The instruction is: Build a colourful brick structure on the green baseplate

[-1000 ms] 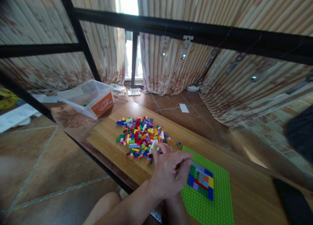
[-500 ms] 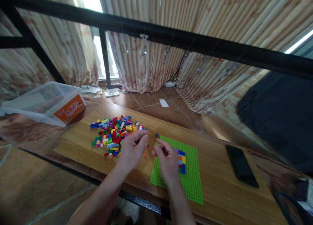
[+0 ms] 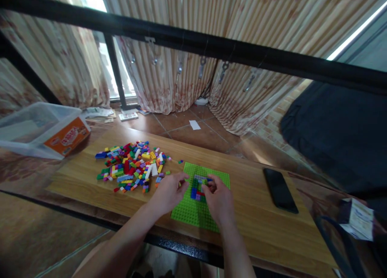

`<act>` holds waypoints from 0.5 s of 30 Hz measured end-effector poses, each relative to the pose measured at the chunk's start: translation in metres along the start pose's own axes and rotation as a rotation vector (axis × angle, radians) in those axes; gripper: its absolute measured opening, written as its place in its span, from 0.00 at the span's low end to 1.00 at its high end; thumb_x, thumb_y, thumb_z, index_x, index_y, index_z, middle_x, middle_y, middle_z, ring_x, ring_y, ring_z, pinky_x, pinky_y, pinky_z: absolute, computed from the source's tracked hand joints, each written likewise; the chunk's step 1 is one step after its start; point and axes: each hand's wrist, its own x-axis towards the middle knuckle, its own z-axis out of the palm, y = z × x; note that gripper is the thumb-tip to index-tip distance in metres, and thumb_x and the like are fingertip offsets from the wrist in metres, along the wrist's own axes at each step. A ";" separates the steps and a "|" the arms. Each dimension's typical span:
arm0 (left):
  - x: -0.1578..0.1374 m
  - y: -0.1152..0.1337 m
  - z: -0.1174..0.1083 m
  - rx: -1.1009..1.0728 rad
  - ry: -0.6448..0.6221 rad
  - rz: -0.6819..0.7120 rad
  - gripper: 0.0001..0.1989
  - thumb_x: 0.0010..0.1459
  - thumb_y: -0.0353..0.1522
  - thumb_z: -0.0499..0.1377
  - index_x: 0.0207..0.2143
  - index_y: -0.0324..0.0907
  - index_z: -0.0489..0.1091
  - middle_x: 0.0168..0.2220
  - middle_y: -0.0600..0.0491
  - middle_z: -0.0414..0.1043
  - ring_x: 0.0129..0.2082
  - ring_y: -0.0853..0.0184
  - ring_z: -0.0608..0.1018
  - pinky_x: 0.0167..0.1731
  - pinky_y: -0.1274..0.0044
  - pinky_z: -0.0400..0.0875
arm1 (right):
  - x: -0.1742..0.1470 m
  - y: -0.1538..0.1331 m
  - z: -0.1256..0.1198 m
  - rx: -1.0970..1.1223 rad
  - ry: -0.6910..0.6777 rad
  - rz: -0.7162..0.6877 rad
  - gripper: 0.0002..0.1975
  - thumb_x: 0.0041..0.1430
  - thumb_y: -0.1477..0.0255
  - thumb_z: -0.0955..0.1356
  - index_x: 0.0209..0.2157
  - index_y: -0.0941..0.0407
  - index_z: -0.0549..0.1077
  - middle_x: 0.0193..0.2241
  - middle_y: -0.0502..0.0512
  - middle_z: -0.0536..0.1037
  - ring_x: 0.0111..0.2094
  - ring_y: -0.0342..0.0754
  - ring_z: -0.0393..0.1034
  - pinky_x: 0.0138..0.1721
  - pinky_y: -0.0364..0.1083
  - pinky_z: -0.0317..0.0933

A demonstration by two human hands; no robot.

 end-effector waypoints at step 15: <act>-0.001 0.002 0.021 0.177 -0.130 0.112 0.16 0.61 0.28 0.48 0.46 0.45 0.71 0.42 0.51 0.77 0.41 0.63 0.78 0.42 0.74 0.72 | -0.002 -0.013 0.008 -0.378 -0.135 -0.127 0.11 0.57 0.67 0.66 0.40 0.54 0.76 0.33 0.55 0.77 0.34 0.49 0.71 0.36 0.46 0.60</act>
